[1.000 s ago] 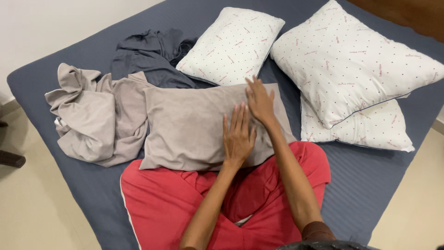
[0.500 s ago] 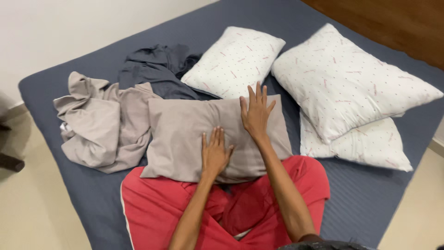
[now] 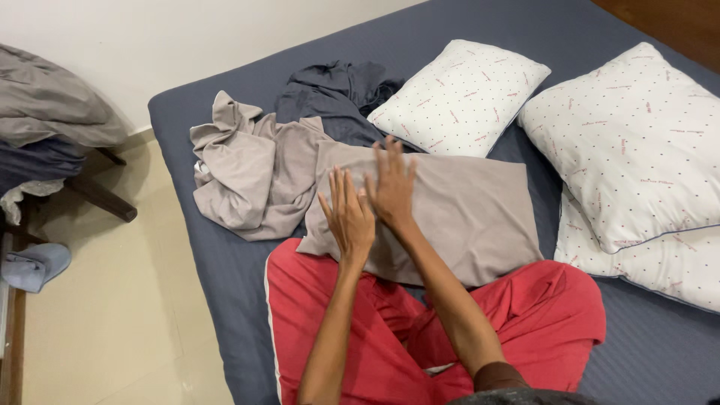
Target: The person sits on a bed and places a pillow into a pillowcase. They smooth the pillow, insert it into the case, and adjust the corners to fit properly.
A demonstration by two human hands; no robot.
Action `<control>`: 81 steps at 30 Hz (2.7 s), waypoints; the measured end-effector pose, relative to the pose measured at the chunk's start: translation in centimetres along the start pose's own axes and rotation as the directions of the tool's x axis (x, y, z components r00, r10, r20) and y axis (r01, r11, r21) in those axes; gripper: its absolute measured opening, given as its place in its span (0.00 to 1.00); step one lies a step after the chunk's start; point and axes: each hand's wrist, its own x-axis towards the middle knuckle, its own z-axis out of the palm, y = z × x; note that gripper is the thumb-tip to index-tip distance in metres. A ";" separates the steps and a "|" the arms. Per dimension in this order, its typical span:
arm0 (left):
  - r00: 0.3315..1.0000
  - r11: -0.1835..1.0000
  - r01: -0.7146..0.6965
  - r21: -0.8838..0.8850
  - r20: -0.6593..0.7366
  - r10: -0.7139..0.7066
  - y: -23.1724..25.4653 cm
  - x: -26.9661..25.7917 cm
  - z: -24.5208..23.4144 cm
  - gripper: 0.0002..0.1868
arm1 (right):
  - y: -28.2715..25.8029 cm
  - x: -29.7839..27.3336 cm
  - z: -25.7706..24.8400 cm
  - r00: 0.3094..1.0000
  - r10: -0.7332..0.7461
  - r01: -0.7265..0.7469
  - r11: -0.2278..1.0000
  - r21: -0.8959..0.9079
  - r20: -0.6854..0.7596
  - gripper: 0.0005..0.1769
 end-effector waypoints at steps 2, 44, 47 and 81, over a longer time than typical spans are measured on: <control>0.987 0.996 -0.013 -0.090 -0.158 -0.001 1.5 0.0 -1.4 0.29 | -0.3 -0.4 1.2 0.896 -0.037 0.071 0.996 -0.061 0.442 0.35; 0.856 0.871 -0.491 -0.015 0.177 0.485 11.4 -5.7 9.0 0.30 | 25.8 -6.1 -7.6 0.629 0.737 -0.739 0.666 -0.105 0.247 0.43; 0.870 0.915 -0.403 -0.034 0.297 0.394 7.4 -4.1 8.0 0.35 | 19.8 -4.1 -8.7 0.784 0.572 -0.589 0.808 0.002 -0.243 0.42; 0.928 0.929 -0.363 -0.074 0.061 0.368 3.9 7.8 3.2 0.29 | 11.5 -0.5 -12.7 0.508 0.652 -0.678 0.706 -0.206 0.563 0.35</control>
